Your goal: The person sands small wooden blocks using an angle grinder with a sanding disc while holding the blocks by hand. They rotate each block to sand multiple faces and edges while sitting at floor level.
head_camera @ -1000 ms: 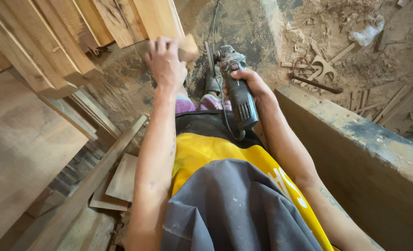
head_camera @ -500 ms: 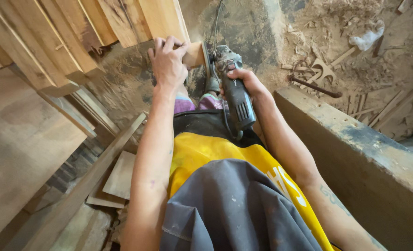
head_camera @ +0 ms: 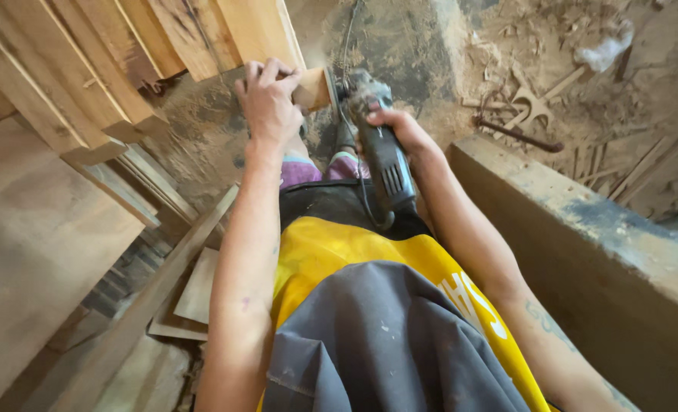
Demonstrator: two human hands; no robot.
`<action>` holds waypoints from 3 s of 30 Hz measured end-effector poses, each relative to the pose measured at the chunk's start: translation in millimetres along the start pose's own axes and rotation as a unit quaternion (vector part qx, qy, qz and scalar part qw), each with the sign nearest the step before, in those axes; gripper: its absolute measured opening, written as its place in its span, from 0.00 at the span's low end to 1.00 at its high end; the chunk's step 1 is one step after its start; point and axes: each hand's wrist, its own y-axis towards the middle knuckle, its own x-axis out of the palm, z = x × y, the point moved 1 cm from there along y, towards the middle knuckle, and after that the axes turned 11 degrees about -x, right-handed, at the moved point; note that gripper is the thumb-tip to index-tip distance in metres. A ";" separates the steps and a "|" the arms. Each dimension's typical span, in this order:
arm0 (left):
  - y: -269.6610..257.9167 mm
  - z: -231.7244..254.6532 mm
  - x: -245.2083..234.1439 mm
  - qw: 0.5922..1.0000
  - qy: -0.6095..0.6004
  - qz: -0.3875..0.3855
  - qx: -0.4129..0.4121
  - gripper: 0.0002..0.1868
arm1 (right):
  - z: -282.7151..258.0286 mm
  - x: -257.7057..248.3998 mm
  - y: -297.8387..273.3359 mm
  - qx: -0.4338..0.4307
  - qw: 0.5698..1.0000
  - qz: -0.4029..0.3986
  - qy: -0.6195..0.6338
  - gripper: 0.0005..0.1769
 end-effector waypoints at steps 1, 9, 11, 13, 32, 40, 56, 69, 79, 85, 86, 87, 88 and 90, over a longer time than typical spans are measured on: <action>-1.6 -1.6 1.2 1.000 -0.003 0.000 0.005 0.27 | -1.1 1.2 3.6 0.004 1.000 0.016 -0.002 0.26; -1.0 -4.0 5.7 1.000 0.014 0.005 -0.012 0.26 | 5.0 -1.7 -6.7 0.041 0.998 0.054 -0.009 0.25; -2.8 -5.1 6.2 1.000 -0.003 -0.010 -0.020 0.26 | 14.2 -6.5 -10.3 0.038 0.998 0.046 0.009 0.25; -0.4 -7.3 4.7 0.999 -0.017 -0.032 -0.025 0.28 | 21.4 -10.3 -11.3 0.034 0.998 0.042 0.016 0.26; -16.2 10.1 -1.1 0.999 0.047 -0.017 -0.010 0.30 | 10.9 -17.1 -16.1 -0.021 1.000 0.017 0.007 0.24; -14.6 1.1 2.0 1.000 0.018 -0.004 -0.016 0.25 | 19.1 -9.3 -6.2 0.013 1.000 -0.006 0.021 0.25; -10.0 6.9 -3.7 1.000 -0.007 -0.004 -0.019 0.27 | 4.0 4.8 -0.2 -0.002 0.999 0.030 -0.023 0.25; -9.8 -3.8 8.4 0.998 -0.044 0.026 0.038 0.22 | -12.6 19.1 4.7 -0.050 0.998 0.004 -0.043 0.24; 7.5 4.2 7.3 0.995 -0.003 -0.036 0.096 0.28 | 38.6 -21.3 -6.2 -0.001 0.999 0.038 0.025 0.23; 1.6 8.3 -9.2 0.999 -0.011 0.039 0.016 0.33 | 26.7 -24.6 -10.4 -0.047 0.998 0.020 0.044 0.25; 2.5 8.3 -8.7 1.000 0.002 0.022 -0.005 0.34 | 23.9 -22.8 -10.3 -0.044 0.997 0.032 0.045 0.26; -0.2 8.1 -6.6 0.999 0.016 0.003 -0.030 0.36 | 23.3 -22.1 -11.8 -0.038 0.997 0.046 0.045 0.26; -2.5 7.5 -3.8 0.998 0.029 -0.016 -0.054 0.38 | 22.5 -21.4 -11.8 -0.049 0.997 0.051 0.043 0.24; -3.8 7.0 0.6 0.999 0.033 -0.020 0.003 0.31 | 21.5 -19.7 -9.0 -0.071 0.995 0.059 0.036 0.23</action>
